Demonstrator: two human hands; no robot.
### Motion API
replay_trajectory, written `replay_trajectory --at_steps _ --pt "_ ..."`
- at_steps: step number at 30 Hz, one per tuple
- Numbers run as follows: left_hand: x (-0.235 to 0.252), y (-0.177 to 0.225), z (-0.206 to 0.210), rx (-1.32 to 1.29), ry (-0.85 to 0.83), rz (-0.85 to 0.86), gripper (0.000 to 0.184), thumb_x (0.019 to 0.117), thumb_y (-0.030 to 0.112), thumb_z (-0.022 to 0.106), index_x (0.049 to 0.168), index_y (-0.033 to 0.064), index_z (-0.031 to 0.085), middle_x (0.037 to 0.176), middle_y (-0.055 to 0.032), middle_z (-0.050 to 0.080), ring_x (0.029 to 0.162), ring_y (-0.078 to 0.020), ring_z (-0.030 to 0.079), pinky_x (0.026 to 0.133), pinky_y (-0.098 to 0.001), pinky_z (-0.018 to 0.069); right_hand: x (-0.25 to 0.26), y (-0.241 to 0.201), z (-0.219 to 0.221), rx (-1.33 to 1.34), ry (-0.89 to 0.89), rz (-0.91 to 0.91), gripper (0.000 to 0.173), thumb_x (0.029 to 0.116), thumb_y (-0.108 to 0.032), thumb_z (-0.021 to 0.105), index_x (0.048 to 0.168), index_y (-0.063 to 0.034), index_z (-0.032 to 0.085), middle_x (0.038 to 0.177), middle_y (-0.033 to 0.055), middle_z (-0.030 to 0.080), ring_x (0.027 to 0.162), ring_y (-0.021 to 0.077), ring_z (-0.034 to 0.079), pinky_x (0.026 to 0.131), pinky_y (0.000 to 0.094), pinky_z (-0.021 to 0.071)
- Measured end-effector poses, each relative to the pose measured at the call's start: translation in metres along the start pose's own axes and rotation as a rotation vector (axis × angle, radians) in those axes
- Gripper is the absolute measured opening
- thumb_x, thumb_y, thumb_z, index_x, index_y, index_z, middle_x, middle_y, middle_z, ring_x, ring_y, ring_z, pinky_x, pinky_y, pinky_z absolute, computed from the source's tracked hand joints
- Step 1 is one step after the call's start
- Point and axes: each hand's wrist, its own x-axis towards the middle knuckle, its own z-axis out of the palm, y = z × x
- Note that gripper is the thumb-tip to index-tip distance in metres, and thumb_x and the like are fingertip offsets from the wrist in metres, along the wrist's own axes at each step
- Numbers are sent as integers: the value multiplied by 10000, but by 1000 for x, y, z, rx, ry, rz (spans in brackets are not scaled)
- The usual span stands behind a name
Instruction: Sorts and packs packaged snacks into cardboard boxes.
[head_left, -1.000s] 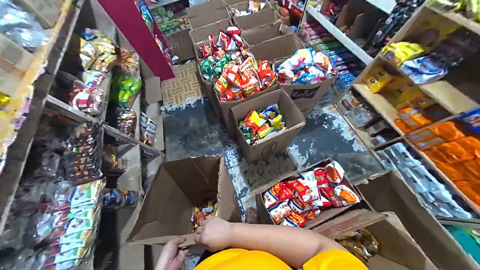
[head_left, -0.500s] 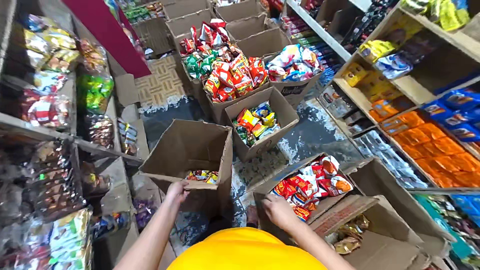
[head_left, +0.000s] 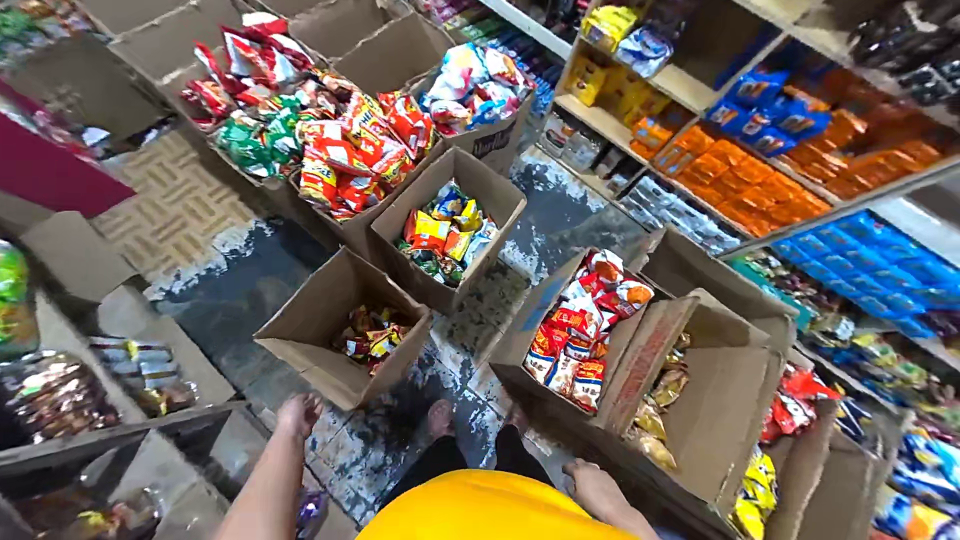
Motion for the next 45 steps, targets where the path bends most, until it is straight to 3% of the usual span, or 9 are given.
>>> replay_trajectory --at_steps 2,5,8,12,24,33,38,42,45 --pt "-3 -17 8 188 -36 3 362 1095 192 391 1400 7 453 1128 -155 594 830 -176 588 737 -338 519 1 1 10 51 -20 -15 391 1046 -259 532 1400 -116 615 1470 189 559 1356 395 536 1088 614 437" --pt "-26 -42 29 506 -223 -2 422 1090 165 451 1487 22 437 1353 -237 584 1119 -310 624 943 -472 518 3 12 19 95 -9 -23 397 1056 -288 525 1406 -122 612 1470 167 568 1361 363 541 1112 579 430" --pt "-43 -68 51 901 -456 14 471 1078 163 497 1525 41 415 1425 -262 544 1251 -388 584 1027 -542 480 4 34 18 119 20 13 407 1061 -299 520 1419 -121 602 1477 166 561 1360 359 544 1114 574 433" --pt "-71 -77 77 1345 -638 149 479 1059 213 550 1510 71 469 1487 -228 521 1369 -383 515 1131 -560 399 11 73 15 128 68 76 407 1058 -302 524 1422 -138 602 1481 153 560 1361 347 544 1120 565 432" --pt "-104 -89 83 1126 -418 189 484 1058 203 565 1496 23 462 1451 -261 537 1329 -388 545 1109 -537 423 36 156 25 165 105 15 386 1055 -315 535 1367 -114 636 1421 151 611 1355 319 555 1134 542 422" --pt "-151 -143 101 1324 -531 179 471 1056 218 558 1488 43 487 1469 -233 537 1366 -371 523 1144 -539 394 58 202 0 187 35 -10 423 1050 -349 531 1383 -104 620 1367 186 641 1308 353 589 1108 576 434" --pt "-166 -132 91 1342 -533 246 461 1058 208 550 1492 61 494 1455 -227 555 1351 -372 541 1141 -543 398 36 153 -54 256 -160 -117 466 1071 -381 532 1412 -65 559 1292 228 641 1129 362 663 983 544 519" --pt "-163 -113 69 1329 -451 245 462 1058 214 546 1492 62 496 1444 -242 559 1354 -392 532 1142 -563 386 53 95 -97 82 11 -331 474 1064 -359 538 1445 -77 562 1419 229 591 1354 387 540 1140 591 388" --pt "-159 -103 54 1294 -428 214 471 1070 213 525 1507 46 467 1448 -249 551 1350 -385 537 1152 -544 378 65 50 -124 69 88 -422 460 1060 -335 547 1435 -68 566 1370 220 627 1313 381 574 1120 591 408"
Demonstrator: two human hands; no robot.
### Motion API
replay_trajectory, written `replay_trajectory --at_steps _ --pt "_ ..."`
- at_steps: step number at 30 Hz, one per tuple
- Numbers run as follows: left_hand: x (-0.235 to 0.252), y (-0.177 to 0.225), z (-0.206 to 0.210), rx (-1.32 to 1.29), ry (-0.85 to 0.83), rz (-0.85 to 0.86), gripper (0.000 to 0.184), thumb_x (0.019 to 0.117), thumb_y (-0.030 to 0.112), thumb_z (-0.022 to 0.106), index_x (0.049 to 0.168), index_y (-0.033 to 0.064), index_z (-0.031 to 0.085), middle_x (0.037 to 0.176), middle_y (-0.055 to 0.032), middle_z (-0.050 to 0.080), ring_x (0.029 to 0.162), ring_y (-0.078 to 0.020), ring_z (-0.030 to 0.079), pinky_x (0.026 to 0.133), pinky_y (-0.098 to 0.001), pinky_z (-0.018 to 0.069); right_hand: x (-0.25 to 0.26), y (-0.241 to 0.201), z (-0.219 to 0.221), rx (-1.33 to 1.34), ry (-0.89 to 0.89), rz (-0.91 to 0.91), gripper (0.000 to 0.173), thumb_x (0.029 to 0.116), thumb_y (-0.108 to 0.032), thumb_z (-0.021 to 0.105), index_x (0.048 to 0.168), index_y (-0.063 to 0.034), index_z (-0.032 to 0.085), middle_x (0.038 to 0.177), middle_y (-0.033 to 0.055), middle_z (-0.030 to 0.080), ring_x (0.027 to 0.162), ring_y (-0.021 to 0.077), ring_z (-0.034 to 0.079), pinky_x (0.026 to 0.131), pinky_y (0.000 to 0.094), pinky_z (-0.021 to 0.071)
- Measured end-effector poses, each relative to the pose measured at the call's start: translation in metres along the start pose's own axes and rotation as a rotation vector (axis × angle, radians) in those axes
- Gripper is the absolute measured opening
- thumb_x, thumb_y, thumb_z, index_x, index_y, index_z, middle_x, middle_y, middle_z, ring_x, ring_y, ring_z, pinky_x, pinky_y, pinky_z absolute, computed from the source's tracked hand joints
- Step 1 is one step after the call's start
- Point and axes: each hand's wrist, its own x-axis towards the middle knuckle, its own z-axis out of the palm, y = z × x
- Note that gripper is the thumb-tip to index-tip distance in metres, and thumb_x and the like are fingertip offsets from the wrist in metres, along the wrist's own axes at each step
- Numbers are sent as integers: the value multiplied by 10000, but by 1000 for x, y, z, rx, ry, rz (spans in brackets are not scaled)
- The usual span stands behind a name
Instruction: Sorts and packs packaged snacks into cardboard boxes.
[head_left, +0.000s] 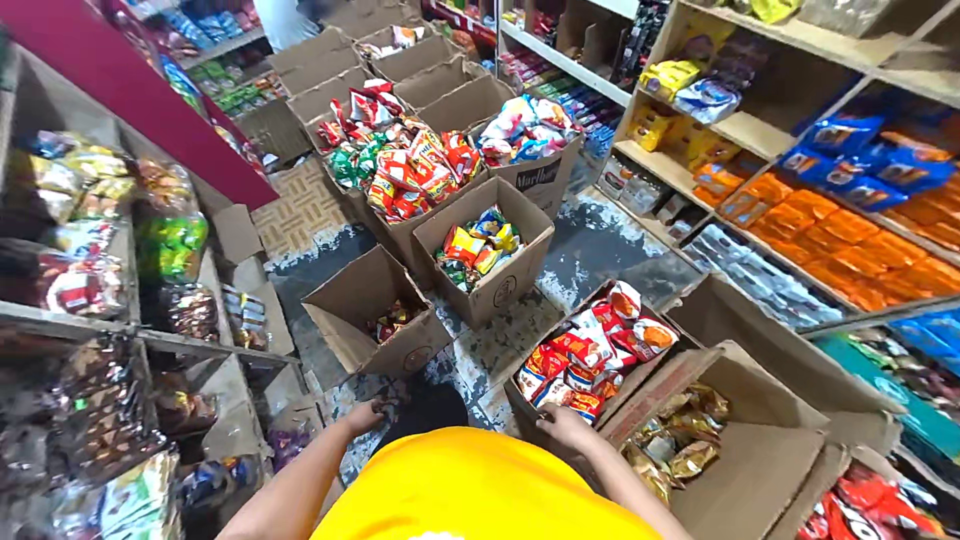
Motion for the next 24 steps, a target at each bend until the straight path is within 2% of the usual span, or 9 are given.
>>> replay_trajectory --at_steps 4,8,10,15,18,20,24 --pt "19 -13 -12 -24 -22 -9 472 1065 239 532 1496 51 486 1427 -236 574 1311 -379 570 1123 -551 411 31 -55 -27 -63 -66 -71 483 1052 -331 563 1460 -74 541 1378 216 619 1311 376 574 1121 584 412" --pt "54 -4 -38 -59 -87 -1 483 1062 244 544 1506 66 478 1436 -231 567 1329 -376 554 1132 -544 401 64 -107 -48 -90 -139 -50 493 1056 -344 557 1470 -76 530 1392 213 610 1323 368 567 1125 576 410" --pt "81 2 -59 -57 -128 30 509 1066 289 544 1518 72 461 1474 -216 543 1381 -358 517 1168 -537 372 92 -125 -57 -75 -152 -18 488 1051 -347 571 1459 -81 548 1382 210 619 1311 364 578 1121 569 419" --pt "133 17 -137 -40 -172 115 481 1063 231 535 1511 66 473 1482 -218 537 1396 -363 504 1176 -551 365 167 -181 -85 -58 -193 38 476 1050 -322 569 1449 -63 552 1376 220 620 1299 366 586 1119 560 425" --pt "155 34 -198 10 -154 103 471 1064 256 528 1495 70 497 1452 -225 562 1369 -382 527 1153 -583 381 211 -222 -111 -66 -136 26 457 1036 -314 585 1412 -55 579 1383 216 612 1303 367 580 1115 572 429" --pt "170 46 -231 11 -126 118 473 1067 258 522 1496 61 493 1445 -219 570 1357 -377 540 1152 -578 388 239 -246 -127 -56 -83 28 462 1030 -292 601 1418 -43 575 1446 223 561 1345 377 542 1133 577 410" --pt "201 80 -275 -49 -77 150 482 1071 229 504 1523 67 455 1472 -202 551 1371 -356 530 1160 -550 389 309 -273 -159 -103 -21 75 445 1044 -184 510 1478 -85 525 1530 224 466 1376 399 505 1120 580 421"
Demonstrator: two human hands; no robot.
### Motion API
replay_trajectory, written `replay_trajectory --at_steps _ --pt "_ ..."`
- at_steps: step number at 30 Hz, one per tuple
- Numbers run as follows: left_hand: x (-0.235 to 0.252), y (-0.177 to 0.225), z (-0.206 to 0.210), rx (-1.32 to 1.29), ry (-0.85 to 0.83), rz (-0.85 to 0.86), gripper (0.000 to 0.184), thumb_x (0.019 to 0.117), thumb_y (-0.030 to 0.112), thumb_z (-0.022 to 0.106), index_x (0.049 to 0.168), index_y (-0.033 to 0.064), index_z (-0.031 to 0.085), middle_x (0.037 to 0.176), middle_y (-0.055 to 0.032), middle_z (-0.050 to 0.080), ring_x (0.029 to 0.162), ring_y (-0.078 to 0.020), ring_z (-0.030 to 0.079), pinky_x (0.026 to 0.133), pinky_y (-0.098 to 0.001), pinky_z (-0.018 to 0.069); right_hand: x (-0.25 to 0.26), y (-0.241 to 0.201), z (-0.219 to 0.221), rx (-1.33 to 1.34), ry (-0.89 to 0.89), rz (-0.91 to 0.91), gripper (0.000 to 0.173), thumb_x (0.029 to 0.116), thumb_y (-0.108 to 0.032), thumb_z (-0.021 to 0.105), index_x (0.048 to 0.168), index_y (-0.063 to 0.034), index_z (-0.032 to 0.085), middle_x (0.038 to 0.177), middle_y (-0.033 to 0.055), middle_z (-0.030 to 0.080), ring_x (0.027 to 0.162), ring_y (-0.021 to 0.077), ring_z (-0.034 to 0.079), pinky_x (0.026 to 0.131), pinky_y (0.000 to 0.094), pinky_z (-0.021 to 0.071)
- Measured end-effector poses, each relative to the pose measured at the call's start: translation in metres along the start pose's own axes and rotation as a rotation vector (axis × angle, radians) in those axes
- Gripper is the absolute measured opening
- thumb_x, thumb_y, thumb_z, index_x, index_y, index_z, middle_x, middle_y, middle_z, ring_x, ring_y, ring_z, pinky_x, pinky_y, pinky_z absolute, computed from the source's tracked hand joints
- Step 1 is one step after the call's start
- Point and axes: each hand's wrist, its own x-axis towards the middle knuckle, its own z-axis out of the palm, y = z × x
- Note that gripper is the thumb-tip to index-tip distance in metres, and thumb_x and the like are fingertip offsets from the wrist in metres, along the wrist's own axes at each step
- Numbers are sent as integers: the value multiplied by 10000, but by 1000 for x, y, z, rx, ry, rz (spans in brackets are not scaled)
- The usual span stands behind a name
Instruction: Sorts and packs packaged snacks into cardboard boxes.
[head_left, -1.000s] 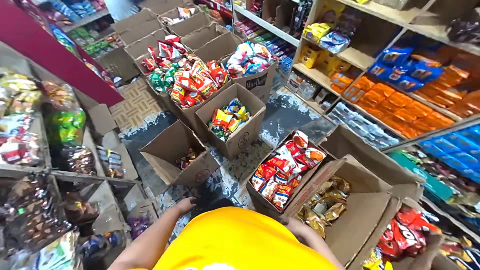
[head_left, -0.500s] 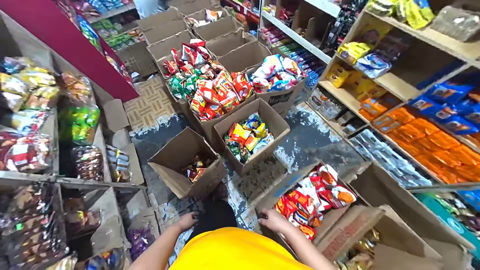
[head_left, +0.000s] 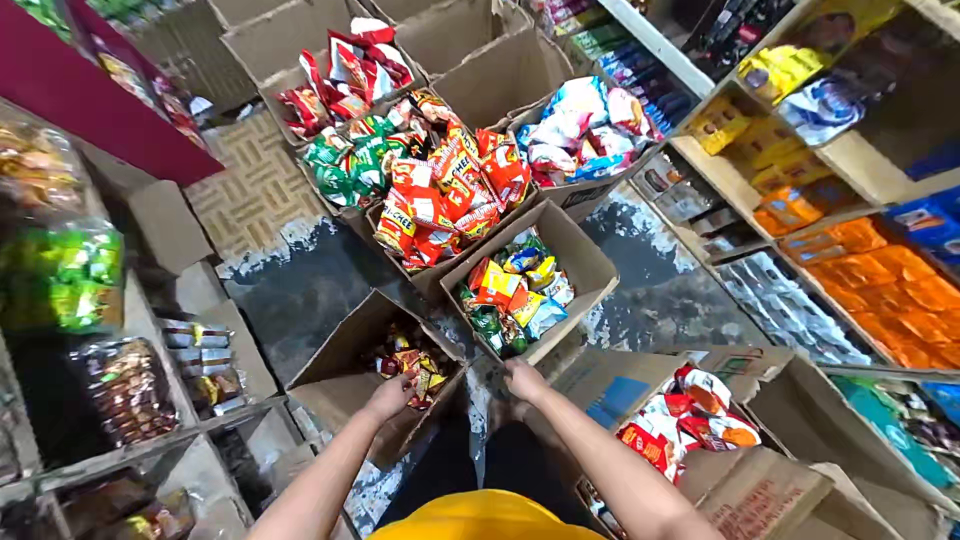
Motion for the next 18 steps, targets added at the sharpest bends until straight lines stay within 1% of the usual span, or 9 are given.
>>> replay_trajectory --at_steps 3,7,8,9,10,12,15,17,18 --pt "16 26 -8 -84 21 27 467 1079 217 486 1516 54 458 1466 -202 555 1355 -334 548 1155 -517 403 62 -4 -14 -6 33 89 536 994 -112 534 1525 -104 459 1566 249 404 1337 437 531 1064 607 463" --pt "28 53 12 -191 -8 88 474 1078 235 508 1507 38 467 1417 -203 589 1300 -307 593 1131 -474 444 149 18 -10 13 20 219 910 926 -231 697 1659 -180 160 1667 296 143 1303 496 540 1029 618 492" --pt "27 59 19 -216 -25 103 472 1071 231 519 1501 39 476 1409 -195 596 1285 -290 605 1124 -457 456 165 25 -11 5 12 230 934 924 -251 699 1664 -201 131 1678 291 99 1307 493 538 1030 606 495" --pt "26 64 24 -238 -48 111 471 1065 226 533 1496 42 483 1402 -184 604 1271 -272 616 1114 -443 470 178 30 -11 6 12 230 903 935 -251 687 1663 -221 153 1682 282 100 1315 489 533 1036 604 492" --pt "26 67 26 -262 -76 110 477 1059 223 546 1498 50 483 1409 -175 602 1270 -259 617 1109 -431 475 190 35 -12 7 20 223 832 954 -231 659 1654 -234 209 1675 274 151 1323 483 530 1043 606 486" --pt "28 70 29 -306 -102 108 497 1044 225 573 1499 51 478 1409 -169 600 1252 -244 627 1086 -413 497 202 40 -20 21 50 208 648 977 -149 590 1591 -229 396 1605 249 356 1338 456 528 1061 619 467" --pt "32 75 29 -406 -40 131 604 991 242 653 1518 35 444 1419 -163 594 1246 -228 625 1066 -387 511 185 39 -58 158 159 193 390 997 -144 574 1381 -159 643 1395 205 610 1290 422 580 1045 651 458" --pt "34 83 24 -539 73 203 834 898 270 757 1563 -3 334 1495 -204 512 1321 -243 566 1084 -375 496 146 31 -92 320 289 98 306 986 -147 607 1273 -119 711 1261 196 693 1199 404 643 1001 653 485" --pt "34 87 20 -610 117 250 1005 830 308 801 1593 -19 234 1555 -235 428 1382 -258 506 1109 -375 471 121 25 -104 451 327 14 277 973 -107 630 1232 -73 722 1214 198 709 1154 372 664 991 616 501"
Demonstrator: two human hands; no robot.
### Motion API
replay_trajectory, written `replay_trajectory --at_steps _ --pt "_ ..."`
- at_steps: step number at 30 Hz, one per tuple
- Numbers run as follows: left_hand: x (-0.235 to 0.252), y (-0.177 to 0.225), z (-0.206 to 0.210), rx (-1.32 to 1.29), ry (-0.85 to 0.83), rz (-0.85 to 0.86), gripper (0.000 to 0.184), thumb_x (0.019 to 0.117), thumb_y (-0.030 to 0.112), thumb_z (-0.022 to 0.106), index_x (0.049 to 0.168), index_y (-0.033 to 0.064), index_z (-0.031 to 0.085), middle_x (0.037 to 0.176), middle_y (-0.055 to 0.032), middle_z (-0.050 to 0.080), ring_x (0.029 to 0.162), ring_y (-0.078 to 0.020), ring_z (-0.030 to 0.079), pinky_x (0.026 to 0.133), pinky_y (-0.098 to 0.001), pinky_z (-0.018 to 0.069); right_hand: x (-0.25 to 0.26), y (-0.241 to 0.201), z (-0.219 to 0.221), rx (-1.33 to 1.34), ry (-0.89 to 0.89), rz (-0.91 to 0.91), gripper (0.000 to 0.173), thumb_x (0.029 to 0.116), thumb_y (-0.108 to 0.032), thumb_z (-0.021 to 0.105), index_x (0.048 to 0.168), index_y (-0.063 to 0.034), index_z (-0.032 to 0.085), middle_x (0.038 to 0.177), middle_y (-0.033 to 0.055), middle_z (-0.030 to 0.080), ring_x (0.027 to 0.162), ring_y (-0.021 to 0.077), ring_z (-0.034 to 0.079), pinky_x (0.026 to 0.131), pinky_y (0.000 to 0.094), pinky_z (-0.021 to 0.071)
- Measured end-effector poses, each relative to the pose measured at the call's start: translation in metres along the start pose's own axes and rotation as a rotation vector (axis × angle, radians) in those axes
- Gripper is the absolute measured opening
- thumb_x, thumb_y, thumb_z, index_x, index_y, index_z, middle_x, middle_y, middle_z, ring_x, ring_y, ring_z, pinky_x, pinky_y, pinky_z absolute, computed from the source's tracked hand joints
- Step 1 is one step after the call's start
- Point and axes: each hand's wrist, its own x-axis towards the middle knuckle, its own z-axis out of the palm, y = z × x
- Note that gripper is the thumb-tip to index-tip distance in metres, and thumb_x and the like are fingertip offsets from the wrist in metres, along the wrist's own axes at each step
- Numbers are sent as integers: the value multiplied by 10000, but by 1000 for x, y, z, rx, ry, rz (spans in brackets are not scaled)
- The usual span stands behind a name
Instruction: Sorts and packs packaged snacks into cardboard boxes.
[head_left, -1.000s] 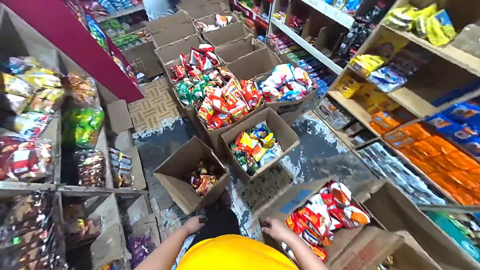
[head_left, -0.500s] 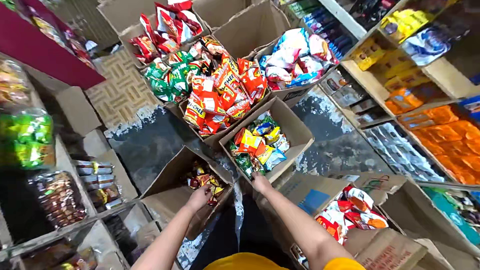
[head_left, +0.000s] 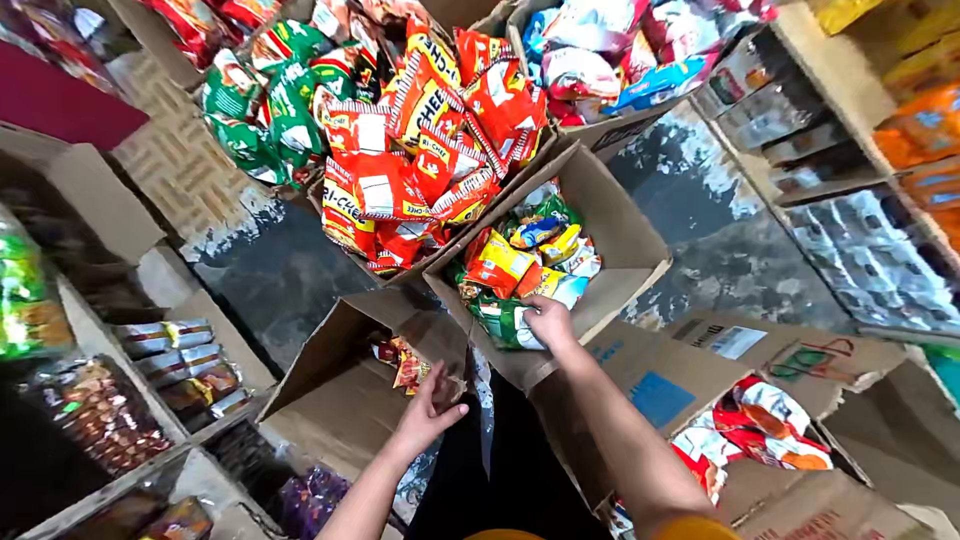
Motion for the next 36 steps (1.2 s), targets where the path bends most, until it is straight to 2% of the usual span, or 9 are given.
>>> replay_trajectory --at_steps 3,6,8,12,16,20,28,33,36 --pt "2 12 -4 -179 -39 117 1363 697 556 860 1607 -44 42 1600 -207 359 1424 -191 456 1126 -326 457 -66 -23 -10 434 -204 -209 243 900 -7 623 1125 12 713 1031 88 729 875 103 675 788 326 575" --pt "-9 26 -2 -414 -39 17 822 700 272 913 1342 -37 503 1115 -24 748 994 -79 722 911 -292 608 -77 -23 7 686 -654 -195 347 1004 -255 557 1268 -44 635 1089 -9 714 826 23 653 681 228 555" --pt "-17 28 -3 -476 -5 -136 522 746 117 832 1188 -6 582 944 -7 769 856 -97 744 832 -304 634 -43 -5 24 761 -530 59 478 1083 -370 402 1362 -11 549 1198 82 692 975 135 671 824 330 560" --pt "-22 8 -6 -590 146 -298 476 779 133 771 1193 -7 581 923 -87 766 816 -177 756 762 -356 648 60 55 99 935 -43 753 652 1002 -407 633 1505 -57 407 1438 219 531 1285 354 553 1013 568 495" --pt "-17 -4 -7 -850 289 -372 417 882 214 644 1241 45 517 932 -91 755 816 -174 752 718 -361 647 85 67 143 780 33 859 819 896 -94 746 1550 42 273 1517 278 420 1383 394 454 1081 574 437" --pt "-13 -2 -17 -1049 308 -310 307 970 284 572 1184 63 567 973 -96 753 871 -179 750 753 -361 645 52 40 127 727 98 575 783 867 24 692 1558 -17 326 1434 296 497 1240 392 561 954 541 514" --pt "-17 -2 -24 -1004 164 -182 589 614 524 926 1048 189 708 892 -3 778 803 -99 749 734 -305 640 -119 -8 66 157 -20 -695 540 893 -129 686 1375 85 569 1182 267 708 1038 364 729 893 514 589" --pt "-7 -9 -43 -1123 351 -131 579 652 491 914 1061 139 704 918 -63 771 810 -151 756 704 -337 651 -9 -25 73 296 -73 -536 634 1086 -334 419 1516 119 314 1023 154 685 946 204 674 888 405 570" --pt "-3 -23 -51 -1209 369 -124 616 663 533 890 1086 123 710 952 -93 759 820 -176 752 688 -340 644 92 -29 100 -375 -157 -490 528 1025 -123 550 1539 -59 453 1503 201 516 1438 384 438 1181 563 349"
